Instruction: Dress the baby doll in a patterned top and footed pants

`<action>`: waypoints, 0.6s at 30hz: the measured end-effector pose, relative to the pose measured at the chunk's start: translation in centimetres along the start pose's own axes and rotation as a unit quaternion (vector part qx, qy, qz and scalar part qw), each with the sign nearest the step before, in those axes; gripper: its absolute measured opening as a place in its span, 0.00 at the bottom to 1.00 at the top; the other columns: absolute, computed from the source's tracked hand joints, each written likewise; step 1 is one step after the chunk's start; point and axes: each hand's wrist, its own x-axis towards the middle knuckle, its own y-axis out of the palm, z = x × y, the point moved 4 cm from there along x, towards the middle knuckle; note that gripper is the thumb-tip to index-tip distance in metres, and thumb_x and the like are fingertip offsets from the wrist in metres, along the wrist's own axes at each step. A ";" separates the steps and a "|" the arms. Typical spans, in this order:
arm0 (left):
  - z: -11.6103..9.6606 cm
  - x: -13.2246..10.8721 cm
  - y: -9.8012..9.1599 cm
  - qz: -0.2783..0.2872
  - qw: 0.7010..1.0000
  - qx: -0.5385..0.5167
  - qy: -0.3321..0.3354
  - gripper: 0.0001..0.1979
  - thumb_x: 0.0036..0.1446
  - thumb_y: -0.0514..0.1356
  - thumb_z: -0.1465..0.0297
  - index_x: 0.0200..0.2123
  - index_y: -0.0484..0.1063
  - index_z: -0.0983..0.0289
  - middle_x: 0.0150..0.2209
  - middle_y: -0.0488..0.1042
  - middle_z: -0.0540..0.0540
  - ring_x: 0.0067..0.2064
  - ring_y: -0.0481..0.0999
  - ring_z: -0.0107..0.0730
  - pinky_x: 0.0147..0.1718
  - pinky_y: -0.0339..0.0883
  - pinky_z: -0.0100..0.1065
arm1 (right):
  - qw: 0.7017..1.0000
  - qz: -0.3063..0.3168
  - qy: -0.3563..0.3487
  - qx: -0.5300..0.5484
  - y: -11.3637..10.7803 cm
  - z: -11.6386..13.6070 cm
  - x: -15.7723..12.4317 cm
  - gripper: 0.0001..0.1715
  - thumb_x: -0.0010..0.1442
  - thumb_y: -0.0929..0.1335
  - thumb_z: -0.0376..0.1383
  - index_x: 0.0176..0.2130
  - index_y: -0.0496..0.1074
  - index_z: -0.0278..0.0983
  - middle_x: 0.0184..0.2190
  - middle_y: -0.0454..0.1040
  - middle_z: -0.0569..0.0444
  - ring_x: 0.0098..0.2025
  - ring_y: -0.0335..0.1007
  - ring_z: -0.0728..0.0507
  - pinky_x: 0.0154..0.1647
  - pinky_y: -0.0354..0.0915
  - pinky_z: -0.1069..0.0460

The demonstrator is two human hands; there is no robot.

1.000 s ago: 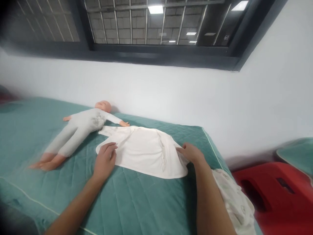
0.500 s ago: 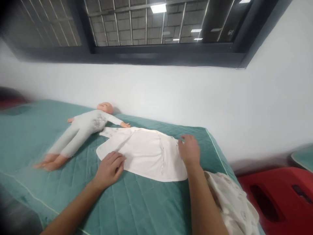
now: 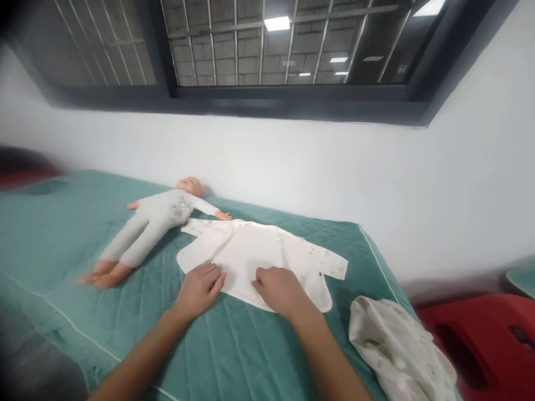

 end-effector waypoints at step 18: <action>32.1 -2.2 -13.8 -0.050 0.894 -0.094 -0.436 0.29 0.55 0.57 0.52 0.51 0.71 0.67 0.47 0.77 0.65 0.44 0.79 0.48 0.43 0.72 0.45 | 0.930 -0.165 0.008 0.328 -3.6 11.5 33.6 0.43 0.61 0.67 0.52 0.66 0.54 0.35 0.51 0.76 0.41 0.56 0.70 0.34 0.56 0.62 0.43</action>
